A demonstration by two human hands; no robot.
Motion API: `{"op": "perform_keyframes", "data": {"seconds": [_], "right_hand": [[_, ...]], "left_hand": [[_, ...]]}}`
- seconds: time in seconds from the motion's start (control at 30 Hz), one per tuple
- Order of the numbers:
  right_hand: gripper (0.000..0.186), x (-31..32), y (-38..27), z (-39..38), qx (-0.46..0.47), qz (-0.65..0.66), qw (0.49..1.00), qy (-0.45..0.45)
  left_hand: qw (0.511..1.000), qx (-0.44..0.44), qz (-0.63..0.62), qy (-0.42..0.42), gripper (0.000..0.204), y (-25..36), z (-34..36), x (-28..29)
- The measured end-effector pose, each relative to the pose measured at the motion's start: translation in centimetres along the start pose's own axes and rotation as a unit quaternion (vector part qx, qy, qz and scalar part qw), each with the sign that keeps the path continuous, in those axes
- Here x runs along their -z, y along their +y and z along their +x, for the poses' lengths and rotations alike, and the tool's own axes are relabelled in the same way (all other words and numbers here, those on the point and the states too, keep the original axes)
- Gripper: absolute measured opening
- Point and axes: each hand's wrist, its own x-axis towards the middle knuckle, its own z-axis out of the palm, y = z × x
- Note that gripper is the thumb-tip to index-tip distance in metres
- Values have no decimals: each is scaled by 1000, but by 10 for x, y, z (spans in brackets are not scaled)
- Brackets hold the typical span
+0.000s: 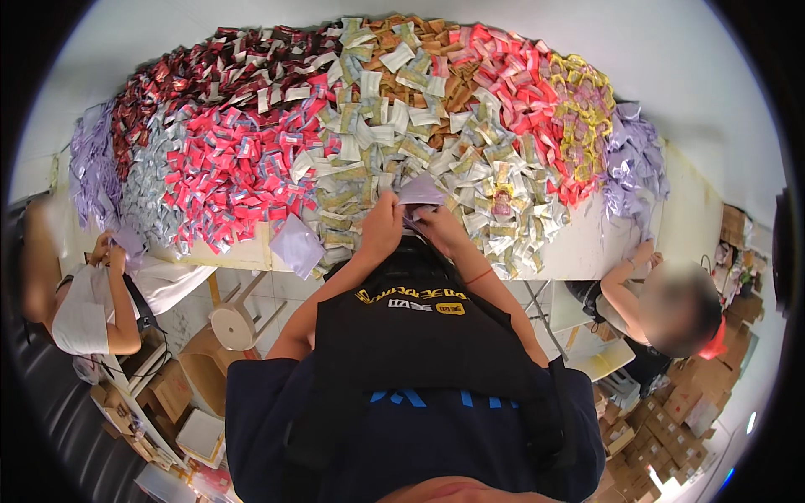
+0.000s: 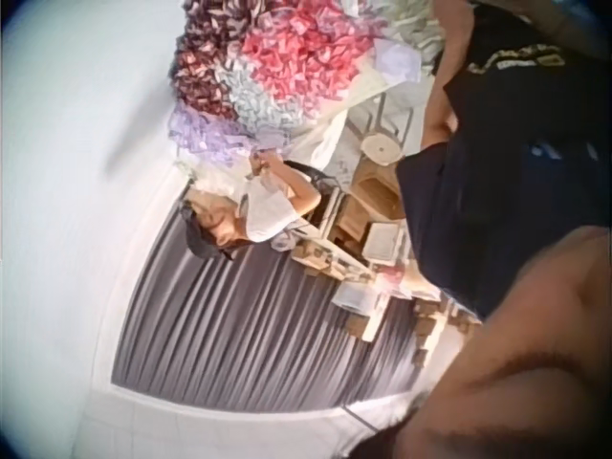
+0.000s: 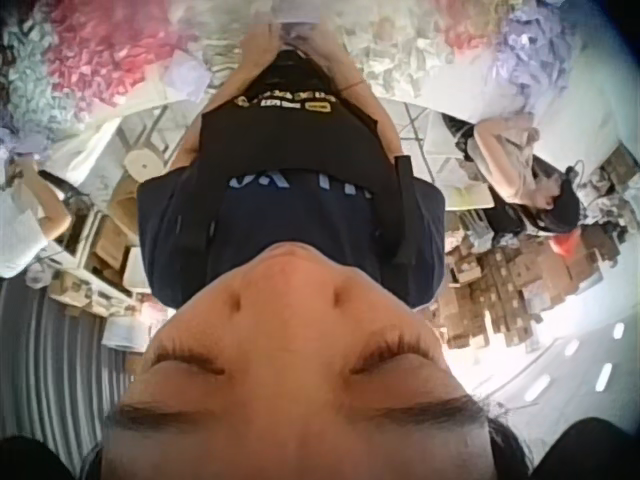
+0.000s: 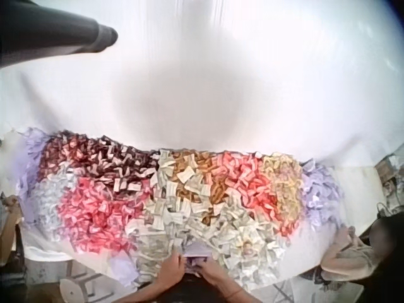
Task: The person repeatedly picks small pre-wrapped items from a large pile on a table and places them into a purple plastic bag. The person continues this one-by-one packing process for the duration of the clip.
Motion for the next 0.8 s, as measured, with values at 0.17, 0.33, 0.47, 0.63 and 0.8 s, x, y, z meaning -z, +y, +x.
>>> {"op": "perform_keyframes", "data": {"seconds": [0.17, 0.33, 0.47, 0.63, 0.8], "right_hand": [[36, 31, 30, 16, 322, -501, 798, 91], [32, 40, 20, 12, 253, -529, 803, 103], [26, 21, -7, -18, 236, -585, 764, 135], [24, 38, 15, 30, 169, -663, 724, 92], [38, 26, -27, 0, 309, -617, 719, 85]], "left_hand": [[967, -203, 12, -153, 15, 20, -1, -18], [990, -76, 5, -118, 15, 9, 14, -25], [993, -47, -18, -104, 15, 11, 26, -19], [988, -83, -30, -126, 14, -5, 39, -41], [995, -12, -27, -98, 18, -16, 47, -21]]}}
